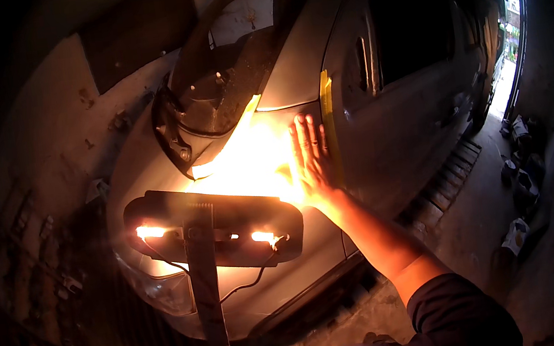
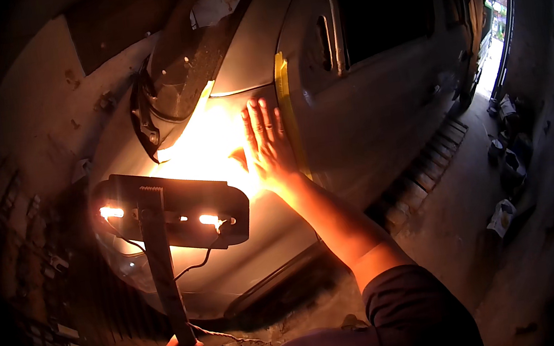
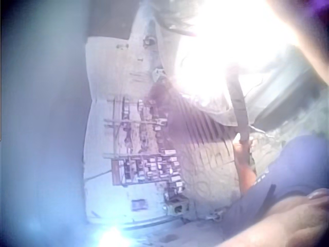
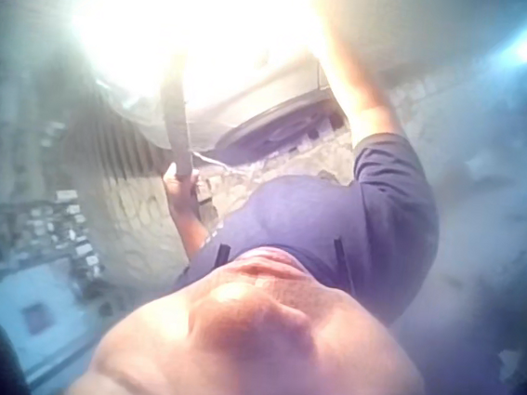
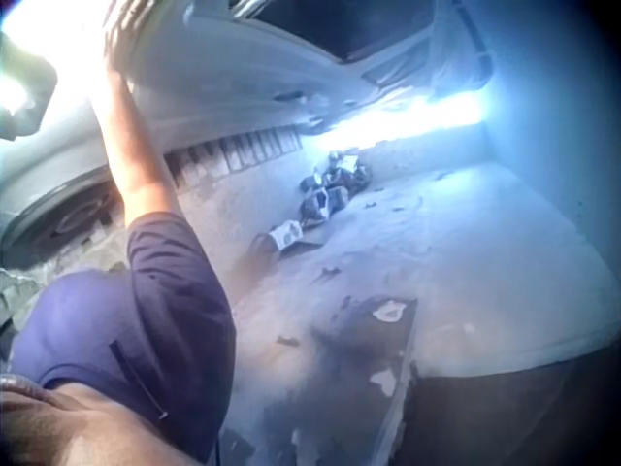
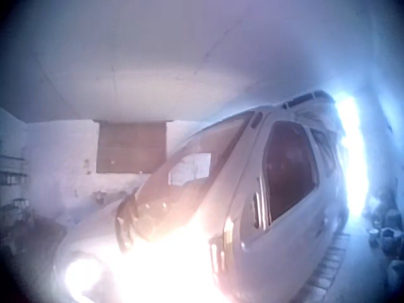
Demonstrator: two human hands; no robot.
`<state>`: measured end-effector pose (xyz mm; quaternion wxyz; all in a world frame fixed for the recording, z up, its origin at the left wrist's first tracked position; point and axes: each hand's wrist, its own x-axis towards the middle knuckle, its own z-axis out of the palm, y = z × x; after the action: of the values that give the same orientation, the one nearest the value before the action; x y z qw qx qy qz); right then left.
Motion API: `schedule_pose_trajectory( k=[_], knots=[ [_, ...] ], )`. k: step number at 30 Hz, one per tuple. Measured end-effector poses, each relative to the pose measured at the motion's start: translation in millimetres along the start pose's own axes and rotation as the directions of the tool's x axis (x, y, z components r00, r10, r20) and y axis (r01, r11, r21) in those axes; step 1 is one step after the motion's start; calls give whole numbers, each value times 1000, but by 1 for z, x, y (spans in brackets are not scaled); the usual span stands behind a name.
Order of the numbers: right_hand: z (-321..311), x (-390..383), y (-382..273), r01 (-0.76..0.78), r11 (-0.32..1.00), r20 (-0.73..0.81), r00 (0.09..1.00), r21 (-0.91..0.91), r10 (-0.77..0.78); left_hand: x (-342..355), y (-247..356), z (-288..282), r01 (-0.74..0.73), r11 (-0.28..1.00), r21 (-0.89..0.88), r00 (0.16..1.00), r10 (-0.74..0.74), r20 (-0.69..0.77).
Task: The person uses a portable inspection light to examine the surface of a silver car's front fender and door. They move the light source along the panel and use their hand to feel the surface, checking for imperfections or alignment issues.
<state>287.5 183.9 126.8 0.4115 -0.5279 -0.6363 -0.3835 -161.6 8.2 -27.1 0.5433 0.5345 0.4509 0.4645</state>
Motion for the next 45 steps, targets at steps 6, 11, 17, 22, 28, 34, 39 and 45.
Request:
schedule_pose_trajectory(
  k=[6, 11, 17, 22, 28, 34, 39, 45],
  knots=[
    [2, -34, -6, -10, 999, 31, 999, 32, 9, 7, 0, 2, 36, 999, -14, 999, -36, -33],
    [3, -50, -11, -34, 999, 55, 998, 38, 32, 9, -3, 0, -16, 999, -30, 1000, 16, 14],
    [3, -73, -15, -4, 1000, 83, 997, 2, 3, 6, -2, 2, -8, 1000, 16, 1000, 8, 0],
    [0, -87, -19, -24, 999, 121, 992, 37, 19, 3, 2, 7, 33, 999, 4, 999, -33, -22],
    [-5, -106, -25, -34, 997, 180, 983, 74, 20, 0, 5, 7, 11, 1000, 9, 1000, -11, 3],
    [-19, -118, -24, -32, 994, 318, 948, 102, -2, -3, 0, 3, 9, 1000, -15, 1000, -9, 11],
    [-24, -58, -14, 37, 994, 147, 988, 98, -52, -5, -4, -1, 34, 999, -26, 999, -34, 1],
    [12, 3, -24, 21, 999, 11, 1000, 25, -21, -6, -4, -3, 14, 1000, 15, 1000, -14, 0]
  ],
)
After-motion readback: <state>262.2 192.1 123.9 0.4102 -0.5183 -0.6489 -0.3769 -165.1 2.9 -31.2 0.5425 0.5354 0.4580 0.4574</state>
